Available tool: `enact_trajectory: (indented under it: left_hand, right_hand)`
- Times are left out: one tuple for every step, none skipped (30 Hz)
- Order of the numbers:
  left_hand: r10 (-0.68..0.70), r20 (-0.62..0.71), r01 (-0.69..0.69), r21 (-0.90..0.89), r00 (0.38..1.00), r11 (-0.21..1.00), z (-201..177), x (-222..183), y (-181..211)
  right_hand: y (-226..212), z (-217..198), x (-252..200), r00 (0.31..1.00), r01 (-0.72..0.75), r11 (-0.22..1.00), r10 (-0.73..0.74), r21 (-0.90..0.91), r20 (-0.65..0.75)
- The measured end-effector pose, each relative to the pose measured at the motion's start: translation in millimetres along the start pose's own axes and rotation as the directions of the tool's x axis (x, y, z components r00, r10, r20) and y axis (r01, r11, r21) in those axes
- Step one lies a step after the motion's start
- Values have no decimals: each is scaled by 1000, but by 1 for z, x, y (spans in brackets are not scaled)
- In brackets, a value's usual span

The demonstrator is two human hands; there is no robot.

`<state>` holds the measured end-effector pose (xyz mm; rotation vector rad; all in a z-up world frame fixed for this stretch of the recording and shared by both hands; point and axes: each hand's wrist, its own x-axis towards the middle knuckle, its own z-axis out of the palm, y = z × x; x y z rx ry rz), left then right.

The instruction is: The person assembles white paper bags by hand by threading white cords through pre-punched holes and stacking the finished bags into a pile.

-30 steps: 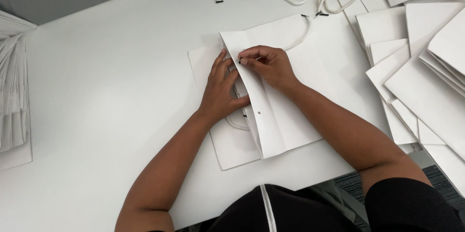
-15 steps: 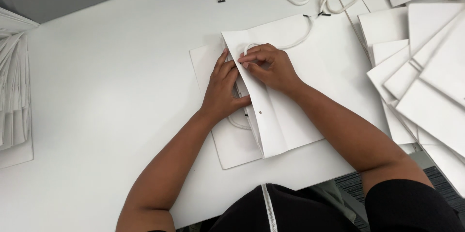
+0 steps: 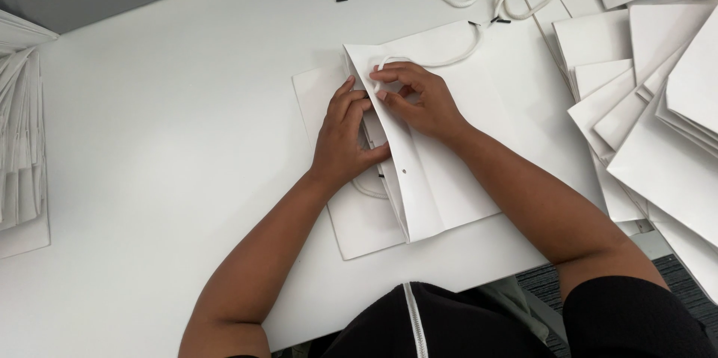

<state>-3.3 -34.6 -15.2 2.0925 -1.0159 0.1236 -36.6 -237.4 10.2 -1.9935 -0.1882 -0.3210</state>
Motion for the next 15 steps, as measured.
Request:
enact_trajectory:
  left_hand:
    - [9,2,-9,20,1000,1000,0,0,0]
    - [17,4,-17,40,1000,999,0,0,0]
    - [17,4,-17,40,1000,999,0,-1,1]
    - [12,5,-12,33,1000,999,0,-1,2]
    - [7,7,-7,27,1000,1000,-1,-1,3]
    - [7,7,-7,26,1000,1000,-1,-1,3]
    - [15,-2,-15,24,1000,1000,-1,-1,3]
    - [23,-10,-23,22,1000,1000,0,-1,3]
    - [22,-10,-22,22,1000,1000,0,-1,2]
    - [32,-9,-32,27,999,999,1,-1,1]
    - [41,-8,-41,31,999,999,1,-1,0]
    - [41,-8,-41,31,999,999,1,-1,1]
    - [39,-5,-39,30,999,999,1,-1,1]
    - [37,-2,-37,28,999,999,1,-1,1]
    - [37,-3,-37,28,999,999,1,-1,2]
  right_hand:
    - [1,0,0,1000,-24,1000,24,8,2]
    - [2,0,0,999,-49,999,49,15,4]
    - [7,-1,1,999,-49,999,49,15,4]
    - [11,-2,3,996,-83,985,84,151,1]
    - [16,-3,4,993,-115,952,119,284,3]
    - [14,-6,5,993,-115,952,120,284,3]
    - [11,-8,6,987,-159,938,160,309,21]
    - [9,-10,7,979,-202,921,199,333,41]
    - [9,-10,7,979,-202,921,200,333,41]
    - [8,-10,7,979,-202,918,200,341,40]
    - [7,-10,7,979,-201,915,200,349,38]
    - [7,-10,7,979,-201,915,200,349,38]
    - [8,-10,7,975,-219,913,221,344,34]
    - [9,-10,6,970,-237,910,241,339,30]
    - [9,-10,6,970,-237,910,241,339,30]
